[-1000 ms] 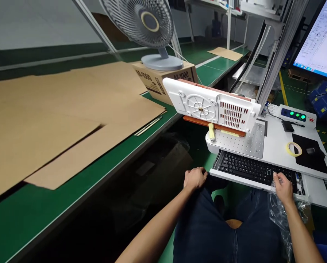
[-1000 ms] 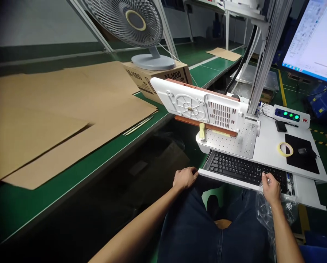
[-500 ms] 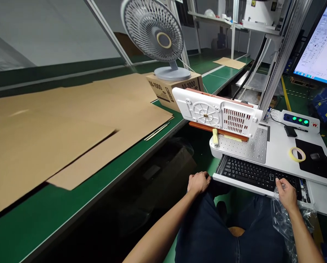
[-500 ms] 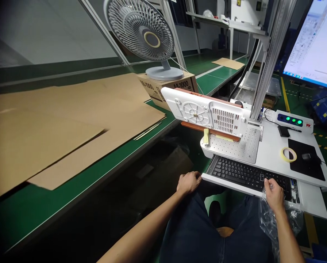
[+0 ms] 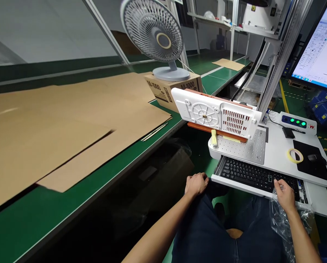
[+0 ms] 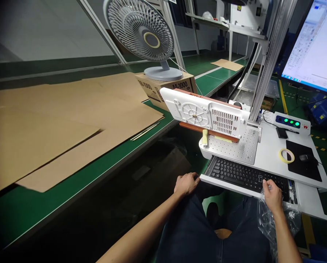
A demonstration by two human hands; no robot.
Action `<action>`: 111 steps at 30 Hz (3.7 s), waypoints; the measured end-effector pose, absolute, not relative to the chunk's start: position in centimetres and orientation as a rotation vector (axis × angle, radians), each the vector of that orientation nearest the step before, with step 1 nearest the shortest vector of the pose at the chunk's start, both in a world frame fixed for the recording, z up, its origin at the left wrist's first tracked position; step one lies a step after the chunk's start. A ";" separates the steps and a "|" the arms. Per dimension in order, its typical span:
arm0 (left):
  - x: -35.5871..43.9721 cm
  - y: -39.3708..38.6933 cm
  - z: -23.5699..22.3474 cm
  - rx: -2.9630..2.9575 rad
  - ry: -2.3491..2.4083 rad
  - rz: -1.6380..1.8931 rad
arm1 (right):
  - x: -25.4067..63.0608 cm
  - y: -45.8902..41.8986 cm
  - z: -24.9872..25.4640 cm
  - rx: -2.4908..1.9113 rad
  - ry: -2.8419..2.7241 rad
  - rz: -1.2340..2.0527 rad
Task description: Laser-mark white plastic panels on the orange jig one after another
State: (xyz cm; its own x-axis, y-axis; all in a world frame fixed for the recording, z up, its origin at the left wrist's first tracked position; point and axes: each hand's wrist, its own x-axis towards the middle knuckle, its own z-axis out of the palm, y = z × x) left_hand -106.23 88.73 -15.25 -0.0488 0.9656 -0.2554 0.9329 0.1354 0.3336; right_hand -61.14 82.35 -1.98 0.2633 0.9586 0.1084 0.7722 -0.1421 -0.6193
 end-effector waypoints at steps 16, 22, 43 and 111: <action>-106.2 88.7 -15.0 1.822 2.015 0.128 | -61.3 82.2 -1.8 -1.958 -1.569 0.427; -106.1 88.7 -14.7 1.813 2.006 0.118 | -61.1 82.3 -2.2 -1.955 -1.565 0.430; -106.1 88.6 -14.6 1.812 2.002 0.121 | -61.0 82.3 -2.6 -1.967 -1.565 0.426; -121.6 114.3 3.0 1.187 1.736 1.514 | -75.8 106.8 10.2 -1.842 -1.652 0.406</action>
